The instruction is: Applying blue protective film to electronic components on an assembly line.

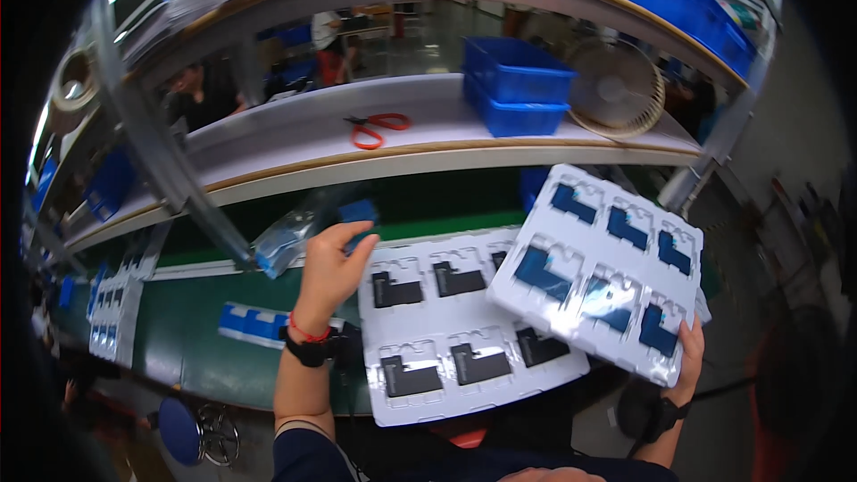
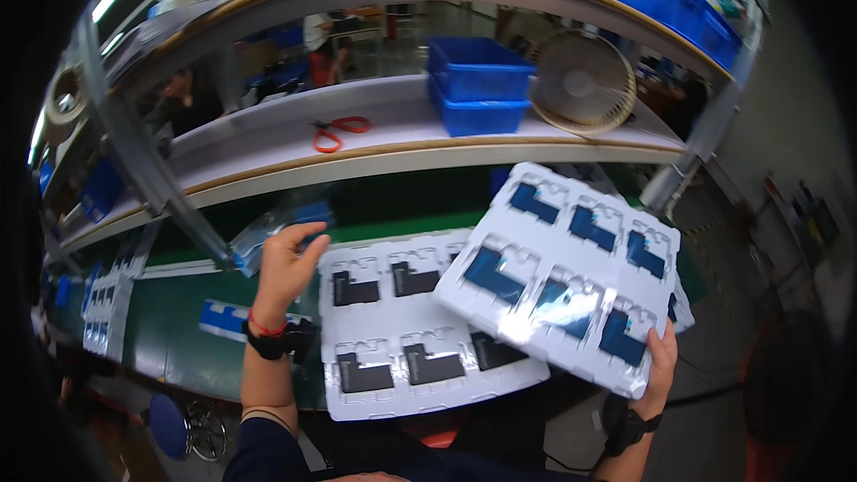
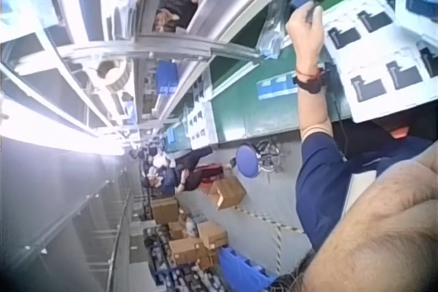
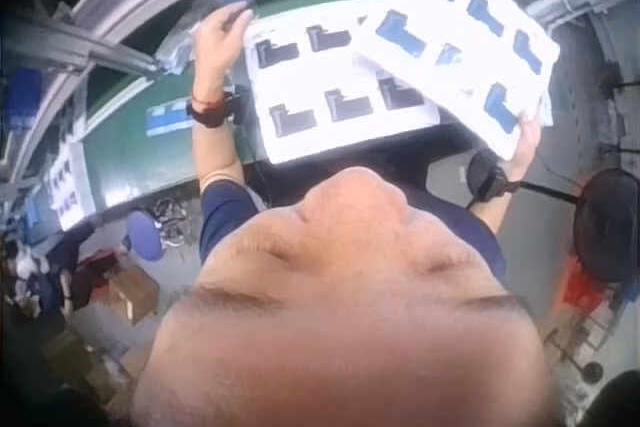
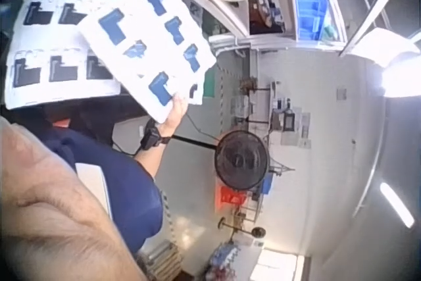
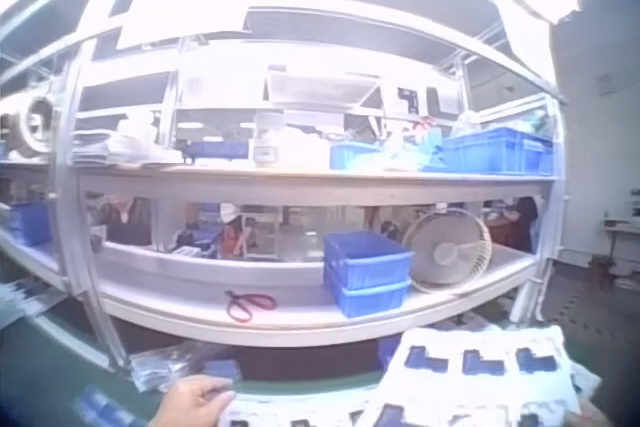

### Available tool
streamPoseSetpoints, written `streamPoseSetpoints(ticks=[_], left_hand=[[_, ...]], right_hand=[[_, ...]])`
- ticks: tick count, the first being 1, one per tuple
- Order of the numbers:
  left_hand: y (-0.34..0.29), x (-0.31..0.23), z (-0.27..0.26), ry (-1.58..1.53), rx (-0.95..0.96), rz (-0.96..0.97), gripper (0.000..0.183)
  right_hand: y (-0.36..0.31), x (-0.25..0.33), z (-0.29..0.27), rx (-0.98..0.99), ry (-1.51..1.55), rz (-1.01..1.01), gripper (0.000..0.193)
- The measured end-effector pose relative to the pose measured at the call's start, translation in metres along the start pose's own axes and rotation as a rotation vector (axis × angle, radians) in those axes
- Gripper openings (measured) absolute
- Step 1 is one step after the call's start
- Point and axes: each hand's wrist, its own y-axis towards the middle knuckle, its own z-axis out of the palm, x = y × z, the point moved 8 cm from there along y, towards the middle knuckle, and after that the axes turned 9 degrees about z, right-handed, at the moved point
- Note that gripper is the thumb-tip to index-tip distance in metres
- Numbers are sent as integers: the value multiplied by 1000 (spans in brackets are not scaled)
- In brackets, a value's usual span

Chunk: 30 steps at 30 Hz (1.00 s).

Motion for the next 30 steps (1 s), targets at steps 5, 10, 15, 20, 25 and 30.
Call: streamPoseSetpoints(ticks=[5,10,15,20,25,30], left_hand=[[-7,21,-3,0,-13,-37,22],[1,11,6,59,28,-45,23],[-5,20,6,87,30,-91,24],[-6,24,11,84,34,-95,24],[-3,21,12,73,58,-81,23],[-3,19,8,74,42,-69,24]], right_hand=[[6,7,-115,-255,26,-200,33],[11,-18,-191,-539,45,-255,30],[18,-56,-210,-919,-512,-33,29],[35,-77,-201,-963,-624,-52,40],[44,-95,-212,-1052,-620,41,74],[44,-94,-200,-1054,-709,125,86]])
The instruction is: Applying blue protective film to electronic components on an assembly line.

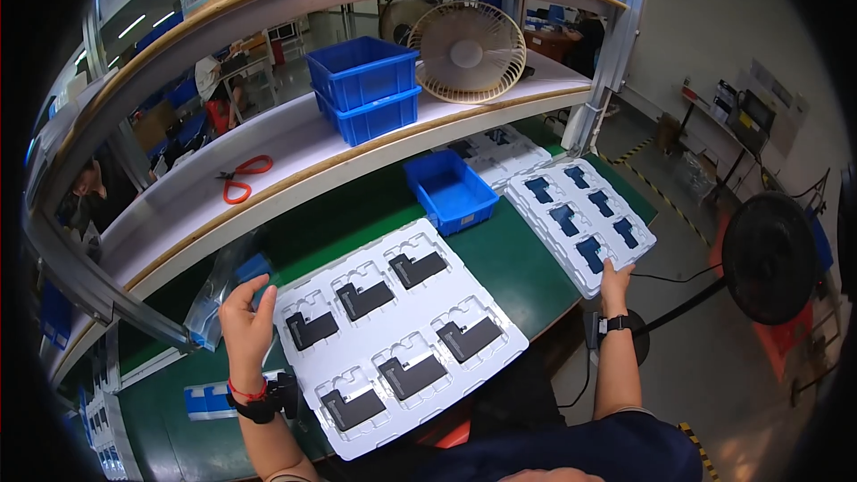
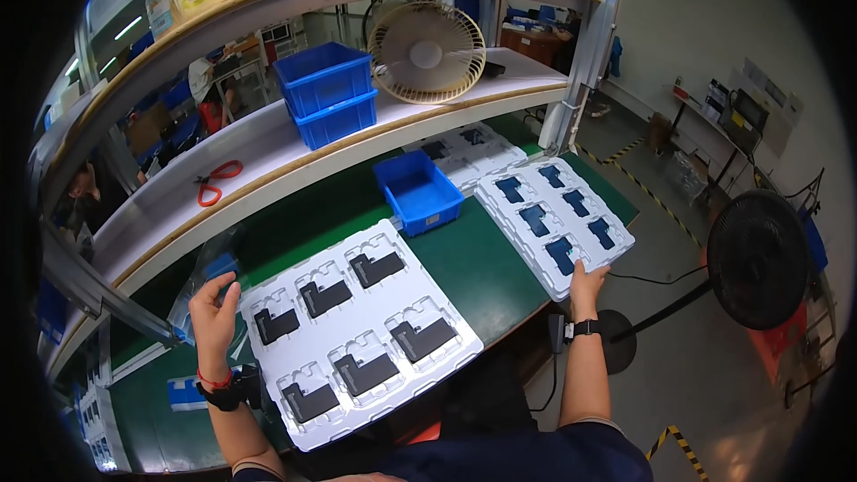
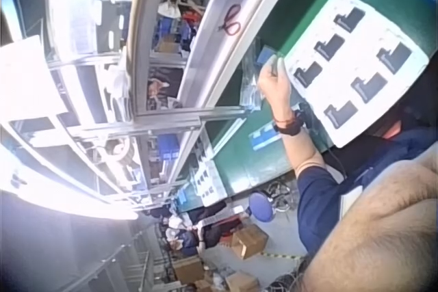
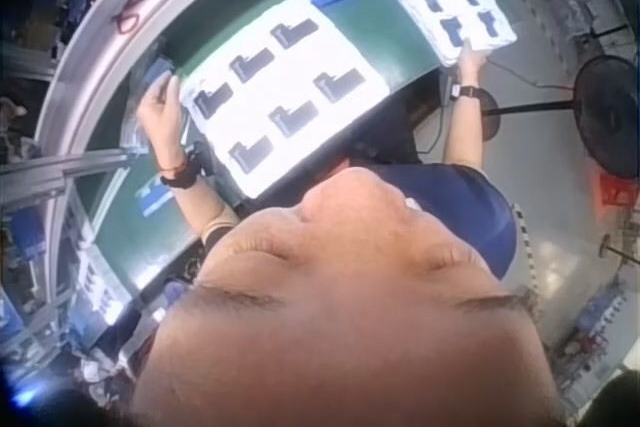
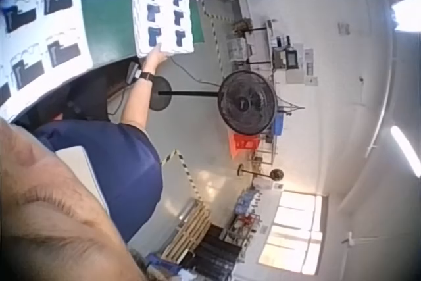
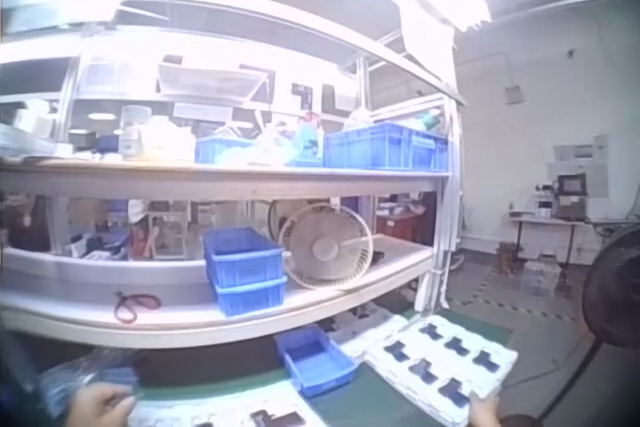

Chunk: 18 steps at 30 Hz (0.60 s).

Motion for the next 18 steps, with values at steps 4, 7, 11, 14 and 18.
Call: streamPoseSetpoints(ticks=[4,7,11,14,18], left_hand=[[-1,1,-2,-23,-27,18,24],[1,-3,1,-22,-9,4,24],[1,2,1,-69,-3,-15,23],[-6,13,-9,-136,6,-28,24],[0,3,14,-423,77,-14,35]], right_hand=[[-3,1,-2,45,-18,-3,85],[18,-6,-8,43,20,-66,84],[16,0,-10,18,-48,-38,85],[-35,57,-11,-255,-422,-365,85],[-117,166,5,68,-168,-763,66]])
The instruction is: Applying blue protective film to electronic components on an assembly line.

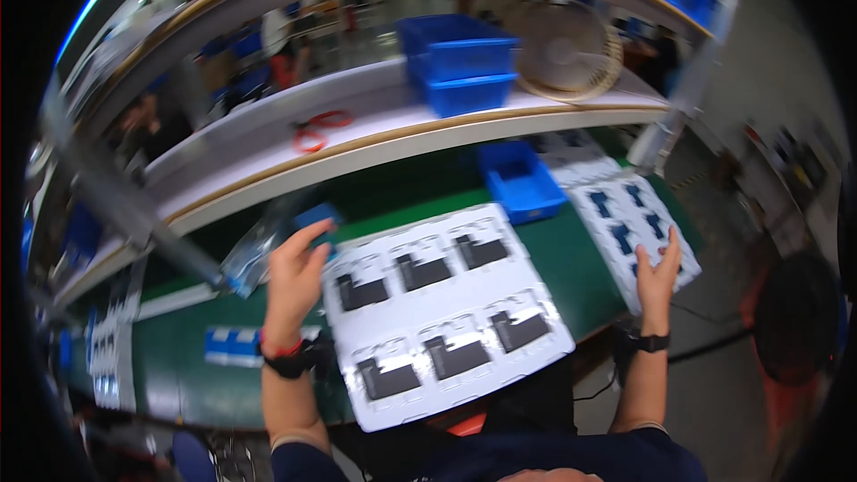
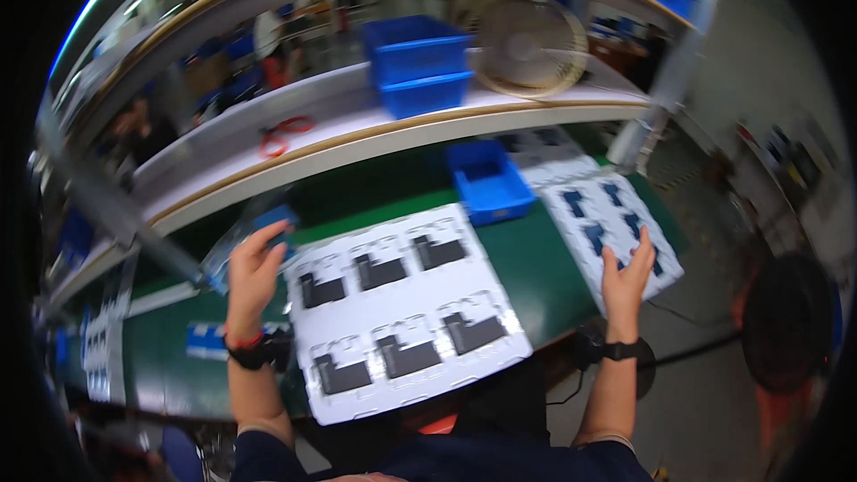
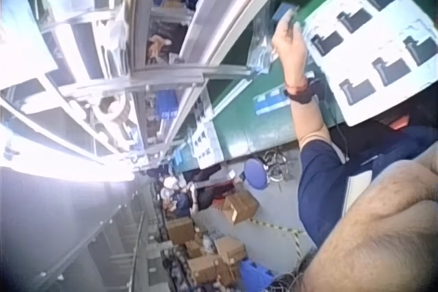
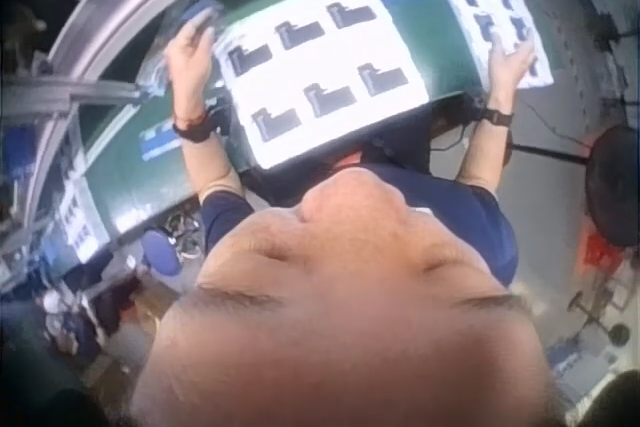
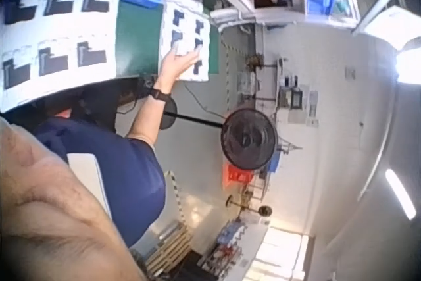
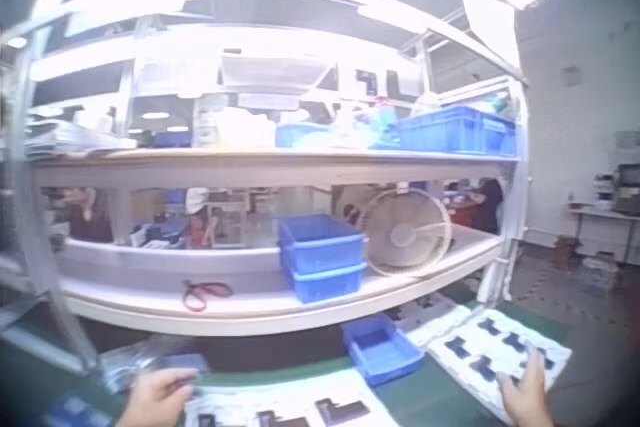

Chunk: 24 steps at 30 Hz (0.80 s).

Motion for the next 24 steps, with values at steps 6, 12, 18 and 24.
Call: streamPoseSetpoints(ticks=[6,12,18,24], left_hand=[[-4,-10,17,-350,7,-95,56],[-11,-20,21,-406,-27,-111,58],[-18,-27,37,-496,59,-157,54],[-16,-46,38,-319,170,-37,61]], right_hand=[[-57,258,33,496,440,-664,29],[-156,353,80,689,647,-1204,27],[-176,336,113,717,677,-1088,28],[-163,326,120,711,736,-1008,25]])
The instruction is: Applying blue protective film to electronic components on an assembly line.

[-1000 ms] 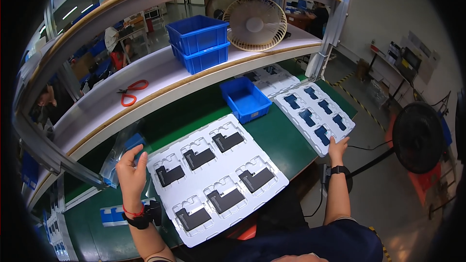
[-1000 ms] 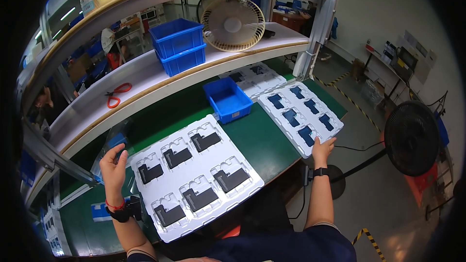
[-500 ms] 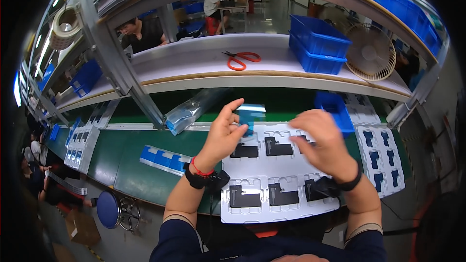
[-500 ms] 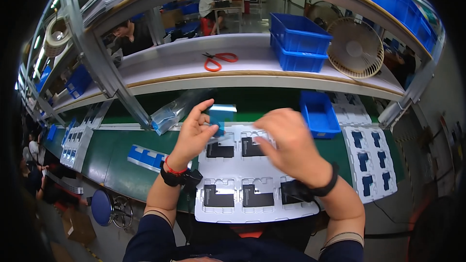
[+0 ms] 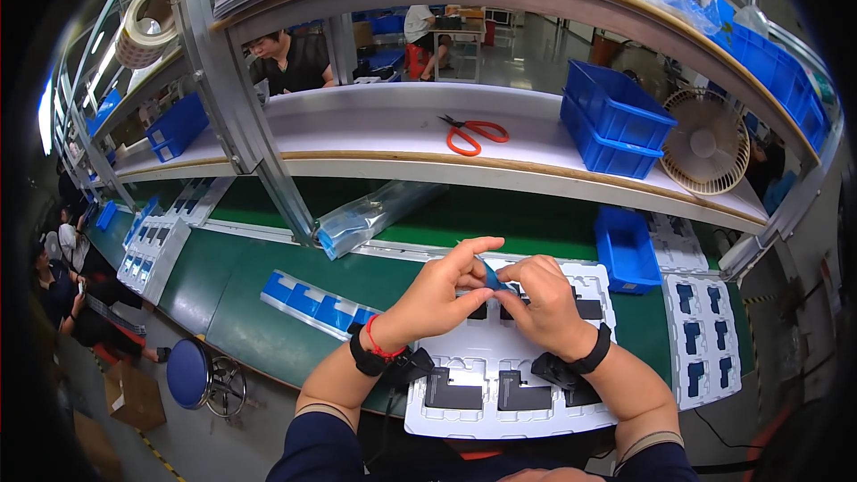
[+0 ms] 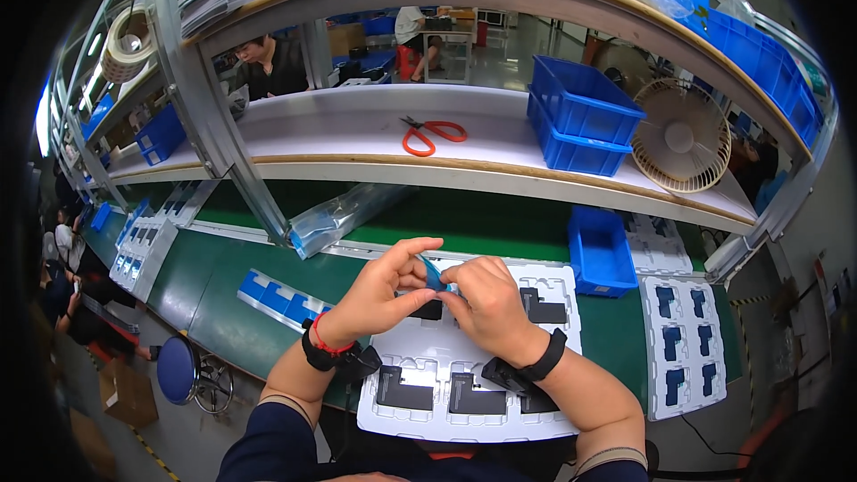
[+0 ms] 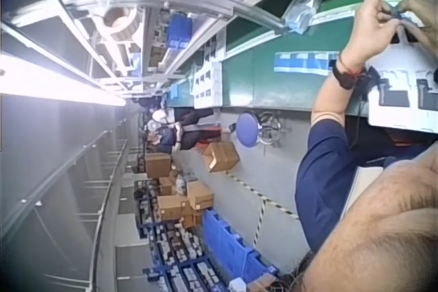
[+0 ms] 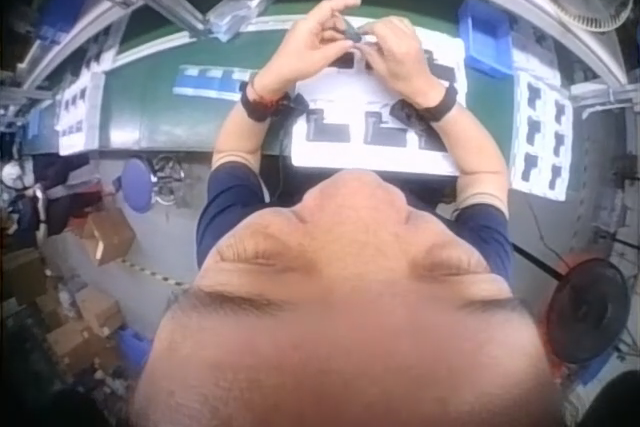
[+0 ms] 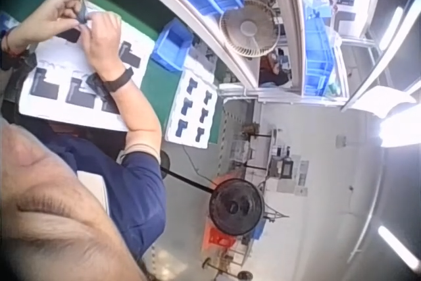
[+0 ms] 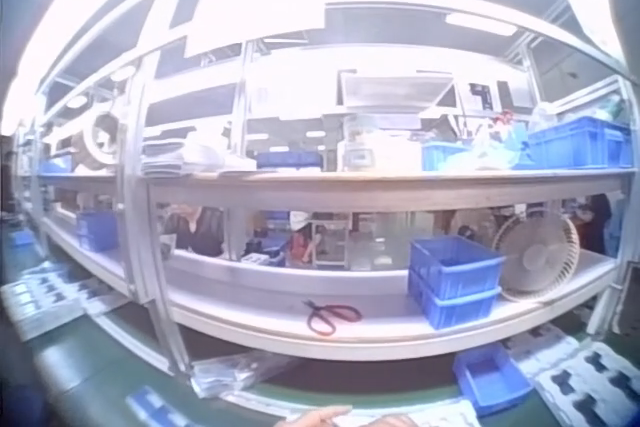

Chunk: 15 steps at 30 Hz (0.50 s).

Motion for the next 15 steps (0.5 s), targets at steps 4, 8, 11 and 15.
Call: streamPoseSetpoints(ticks=[4,8,11,15], left_hand=[[3,-9,2,172,-1,73,67],[1,-15,1,268,-5,118,69],[2,-19,5,413,48,141,67],[1,-25,9,465,102,152,65]], right_hand=[[0,-3,-4,-2,21,39,24],[-1,1,-4,28,2,-13,23],[0,1,-4,24,-4,-40,19],[-1,1,-7,-8,35,-56,14]])
